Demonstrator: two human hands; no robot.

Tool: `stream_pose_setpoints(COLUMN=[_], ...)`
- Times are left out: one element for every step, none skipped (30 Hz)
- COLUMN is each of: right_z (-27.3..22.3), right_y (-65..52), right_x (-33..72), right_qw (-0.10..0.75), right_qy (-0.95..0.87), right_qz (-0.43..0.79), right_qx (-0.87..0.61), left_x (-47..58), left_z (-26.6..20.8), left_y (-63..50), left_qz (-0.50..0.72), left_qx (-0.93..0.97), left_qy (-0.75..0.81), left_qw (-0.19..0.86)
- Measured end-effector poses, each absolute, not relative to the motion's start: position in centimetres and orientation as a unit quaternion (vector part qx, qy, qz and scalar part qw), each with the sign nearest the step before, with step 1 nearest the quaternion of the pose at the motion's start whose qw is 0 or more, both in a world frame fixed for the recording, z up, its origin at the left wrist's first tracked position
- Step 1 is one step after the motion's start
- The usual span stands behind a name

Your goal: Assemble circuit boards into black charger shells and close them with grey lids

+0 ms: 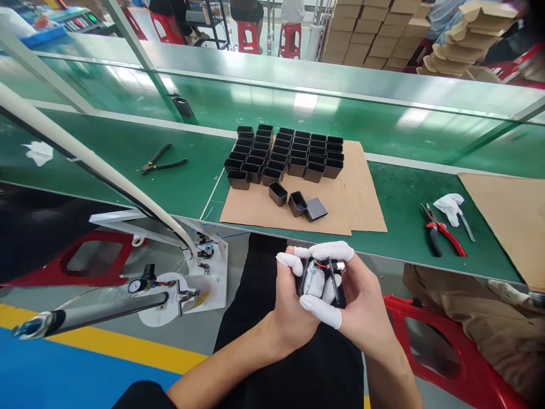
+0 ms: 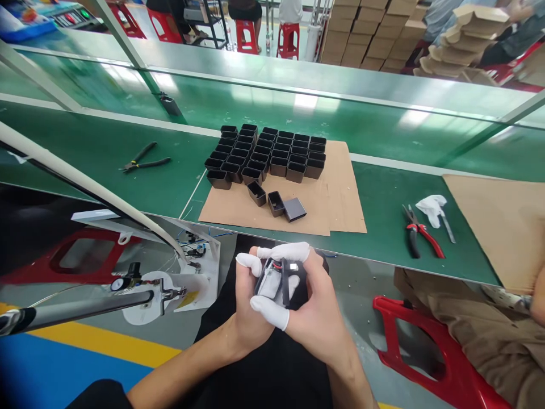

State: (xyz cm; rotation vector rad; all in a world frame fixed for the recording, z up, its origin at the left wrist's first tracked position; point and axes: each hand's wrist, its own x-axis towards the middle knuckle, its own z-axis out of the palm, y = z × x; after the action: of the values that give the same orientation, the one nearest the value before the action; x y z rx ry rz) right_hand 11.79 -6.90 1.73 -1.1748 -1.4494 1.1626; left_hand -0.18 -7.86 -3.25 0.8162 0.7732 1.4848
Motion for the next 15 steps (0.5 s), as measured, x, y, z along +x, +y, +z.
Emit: stream_pose_setpoints(right_z=[1.4,1.1,0.9,0.7,0.6,0.5,0.5,0.6,0.8,1.0,1.3,1.6,1.9,2.2,2.5], right_y=[-6.9,-7.0,-7.1,-7.1,-7.2,-7.3,-7.4,-7.5,-7.6,-7.6,-7.6,-7.6,-7.6,-7.5,-7.4], right_x=[11.9,12.0,12.1,12.3,12.5,12.7,12.9,13.0,13.2,13.3,13.4,13.5,13.7,13.8,13.8], right_qw=[0.455,0.457,0.460,0.461,0.461,0.458,0.455,0.452,0.448,0.446,0.443,0.439,0.437,0.437,0.439], right_qy=[-0.587,-0.585,-0.584,-0.584,-0.587,-0.592,-0.599,-0.608,-0.619,-0.632,-0.646,-0.660,-0.676,-0.690,-0.702], right_qz=[0.467,0.464,0.465,0.465,0.463,0.458,0.448,0.434,0.419,0.405,0.392,0.380,0.367,0.353,0.337], right_qx=[-0.480,-0.482,-0.481,-0.479,-0.478,-0.479,-0.484,-0.488,-0.490,-0.488,-0.483,-0.476,-0.466,-0.457,-0.448], left_x=[-0.2,-0.2,-0.2,-0.2,-0.2,-0.2,-0.2,-0.1,-0.1,-0.1,-0.1,-0.1,-0.2,-0.3,-0.3], left_z=[-3.4,-3.5,-3.6,-3.7,-3.9,-4.0,-4.1,-4.2,-4.3,-4.4,-4.4,-4.4,-4.3,-4.1,-3.9], left_y=[-7.9,-8.0,-8.1,-8.1,-8.2,-8.3,-8.4,-8.5,-8.5,-8.5,-8.4,-8.3,-8.2,-8.1,-7.9], left_qz=[0.637,0.633,0.629,0.627,0.625,0.624,0.623,0.623,0.625,0.630,0.638,0.648,0.656,0.659,0.660], left_qx=[0.354,0.361,0.370,0.376,0.381,0.385,0.389,0.395,0.403,0.417,0.434,0.452,0.471,0.491,0.508], left_qy=[0.330,0.330,0.333,0.338,0.343,0.346,0.349,0.349,0.348,0.348,0.350,0.354,0.358,0.359,0.359], left_qw=[0.600,0.600,0.598,0.593,0.588,0.585,0.582,0.578,0.570,0.555,0.531,0.500,0.469,0.442,0.421])
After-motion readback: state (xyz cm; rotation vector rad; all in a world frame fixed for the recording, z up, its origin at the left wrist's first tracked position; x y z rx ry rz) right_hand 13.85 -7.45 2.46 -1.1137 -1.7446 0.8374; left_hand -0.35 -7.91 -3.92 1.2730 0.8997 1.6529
